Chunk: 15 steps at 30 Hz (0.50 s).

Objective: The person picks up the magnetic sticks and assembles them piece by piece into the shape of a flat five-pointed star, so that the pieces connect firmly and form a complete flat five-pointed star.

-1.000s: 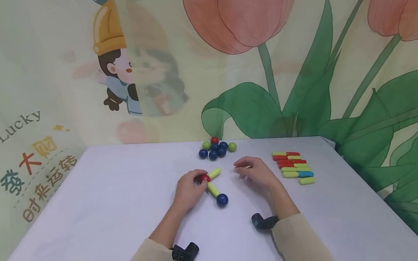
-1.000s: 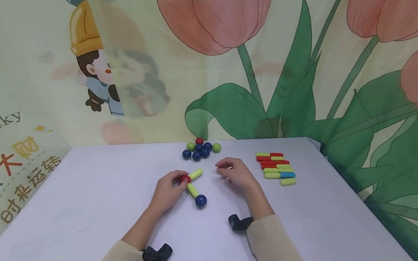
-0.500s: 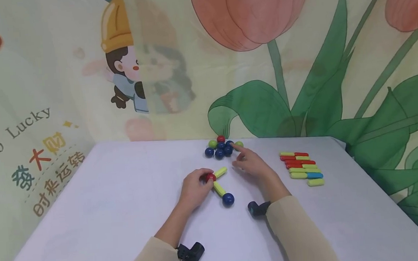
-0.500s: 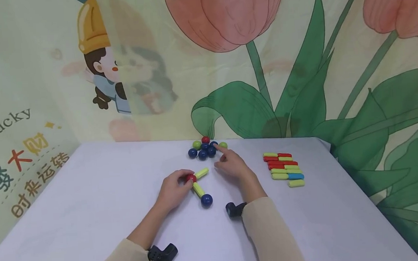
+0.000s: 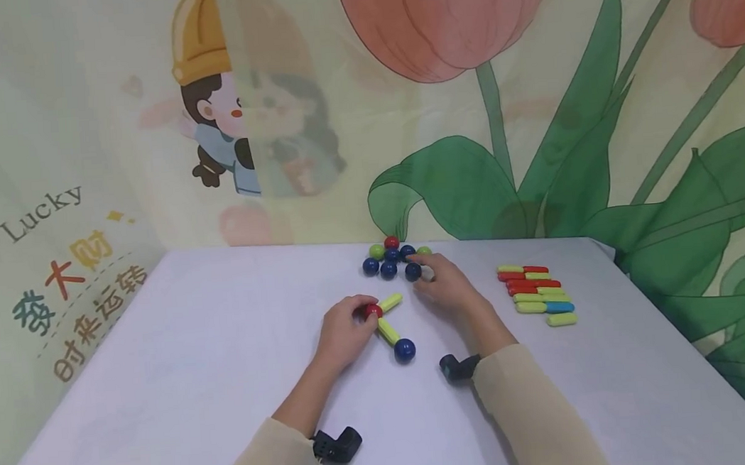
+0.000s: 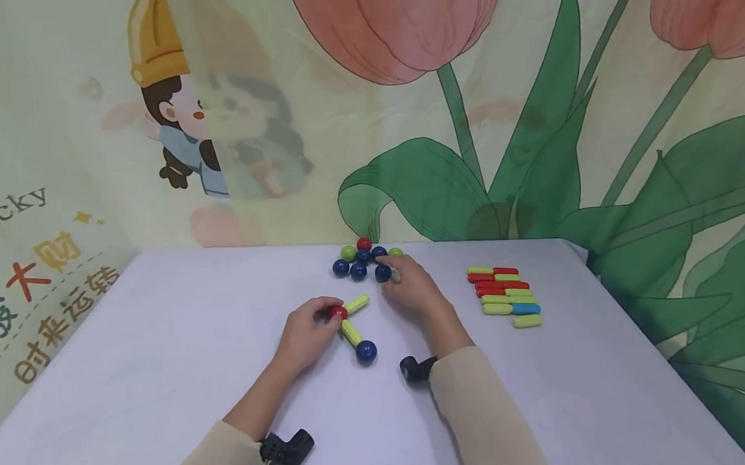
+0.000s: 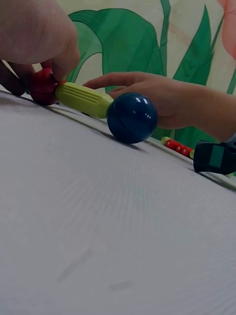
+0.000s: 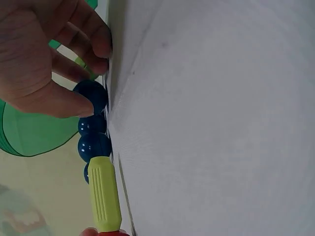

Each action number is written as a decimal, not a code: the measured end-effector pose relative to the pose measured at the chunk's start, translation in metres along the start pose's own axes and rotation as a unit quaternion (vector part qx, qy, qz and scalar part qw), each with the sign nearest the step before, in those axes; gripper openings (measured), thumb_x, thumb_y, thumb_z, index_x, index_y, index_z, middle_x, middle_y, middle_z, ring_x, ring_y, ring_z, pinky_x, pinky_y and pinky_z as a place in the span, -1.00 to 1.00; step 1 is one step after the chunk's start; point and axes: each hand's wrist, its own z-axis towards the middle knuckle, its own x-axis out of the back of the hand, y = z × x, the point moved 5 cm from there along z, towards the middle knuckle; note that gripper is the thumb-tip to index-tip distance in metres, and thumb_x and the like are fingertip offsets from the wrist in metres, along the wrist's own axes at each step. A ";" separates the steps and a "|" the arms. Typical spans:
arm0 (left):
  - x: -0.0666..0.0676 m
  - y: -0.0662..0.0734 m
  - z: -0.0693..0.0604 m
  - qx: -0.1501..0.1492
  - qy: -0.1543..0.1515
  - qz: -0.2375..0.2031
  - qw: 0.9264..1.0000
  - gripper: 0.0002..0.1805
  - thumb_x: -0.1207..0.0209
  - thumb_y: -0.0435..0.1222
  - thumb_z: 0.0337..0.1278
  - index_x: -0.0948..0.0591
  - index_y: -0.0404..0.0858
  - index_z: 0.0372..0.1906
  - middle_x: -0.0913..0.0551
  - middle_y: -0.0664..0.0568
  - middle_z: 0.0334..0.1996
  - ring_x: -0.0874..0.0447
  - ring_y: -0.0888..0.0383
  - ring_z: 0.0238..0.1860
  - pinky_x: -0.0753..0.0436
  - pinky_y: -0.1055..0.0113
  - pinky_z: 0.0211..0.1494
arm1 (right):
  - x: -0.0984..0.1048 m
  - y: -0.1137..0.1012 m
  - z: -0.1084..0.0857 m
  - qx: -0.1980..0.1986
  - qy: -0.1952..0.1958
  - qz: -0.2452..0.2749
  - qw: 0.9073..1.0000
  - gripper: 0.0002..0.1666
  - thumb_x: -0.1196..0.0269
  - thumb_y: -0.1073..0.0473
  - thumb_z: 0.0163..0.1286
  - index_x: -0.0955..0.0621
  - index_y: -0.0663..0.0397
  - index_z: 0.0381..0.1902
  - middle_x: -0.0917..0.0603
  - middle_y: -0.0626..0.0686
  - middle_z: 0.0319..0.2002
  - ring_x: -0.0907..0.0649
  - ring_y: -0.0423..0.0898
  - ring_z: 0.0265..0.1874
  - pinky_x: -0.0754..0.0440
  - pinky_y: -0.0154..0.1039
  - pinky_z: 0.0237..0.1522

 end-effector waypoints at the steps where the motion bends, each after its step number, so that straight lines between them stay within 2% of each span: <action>1: 0.001 0.000 0.000 0.004 0.000 0.000 1.000 -0.68 -0.28 -0.34 0.26 -0.73 -0.15 0.10 -0.73 -0.04 0.08 -0.64 -0.02 0.22 -0.57 0.01 0.38 | -0.001 -0.001 0.000 0.001 -0.008 -0.002 1.000 -0.37 -0.26 0.21 0.44 -0.50 -0.10 0.46 -0.45 0.24 0.45 -0.45 0.26 0.44 -0.39 0.21 0.45; 3: 0.001 0.001 -0.001 0.010 0.000 0.001 1.000 -0.68 -0.28 -0.34 0.26 -0.73 -0.15 0.10 -0.73 -0.04 0.08 -0.64 -0.02 0.22 -0.57 0.00 0.38 | -0.002 -0.002 0.001 -0.002 -0.014 -0.002 1.000 -0.41 -0.26 0.23 0.44 -0.55 -0.09 0.41 -0.48 0.24 0.45 -0.41 0.26 0.48 -0.35 0.22 0.48; 7: 0.001 0.001 -0.001 0.012 -0.002 -0.001 1.000 -0.68 -0.28 -0.33 0.28 -0.72 -0.16 0.12 -0.73 -0.04 0.10 -0.63 -0.03 0.23 -0.56 0.00 0.38 | -0.002 0.000 -0.003 -0.026 0.003 0.017 1.000 -0.47 -0.28 0.22 0.43 -0.61 -0.14 0.33 -0.62 0.23 0.29 -0.56 0.24 0.32 -0.47 0.22 0.37; 11: 0.000 0.000 0.000 0.005 -0.001 -0.002 1.000 -0.68 -0.28 -0.34 0.27 -0.72 -0.16 0.11 -0.73 -0.04 0.09 -0.64 -0.02 0.22 -0.56 0.01 0.38 | -0.003 0.002 -0.009 -0.027 0.016 0.041 0.999 -0.49 -0.33 0.17 0.41 -0.62 -0.14 0.31 -0.70 0.20 0.15 -0.64 0.18 0.16 -0.57 0.15 0.22; 15: 0.000 0.000 0.001 -0.002 0.000 -0.003 1.000 -0.68 -0.29 -0.35 0.26 -0.73 -0.16 0.10 -0.74 -0.03 0.07 -0.65 -0.01 0.21 -0.57 0.01 0.37 | -0.005 0.003 -0.013 -0.024 0.011 0.062 0.998 -0.50 -0.37 0.14 0.39 -0.63 -0.11 0.28 -0.72 0.16 0.08 -0.67 0.13 0.09 -0.63 0.09 0.13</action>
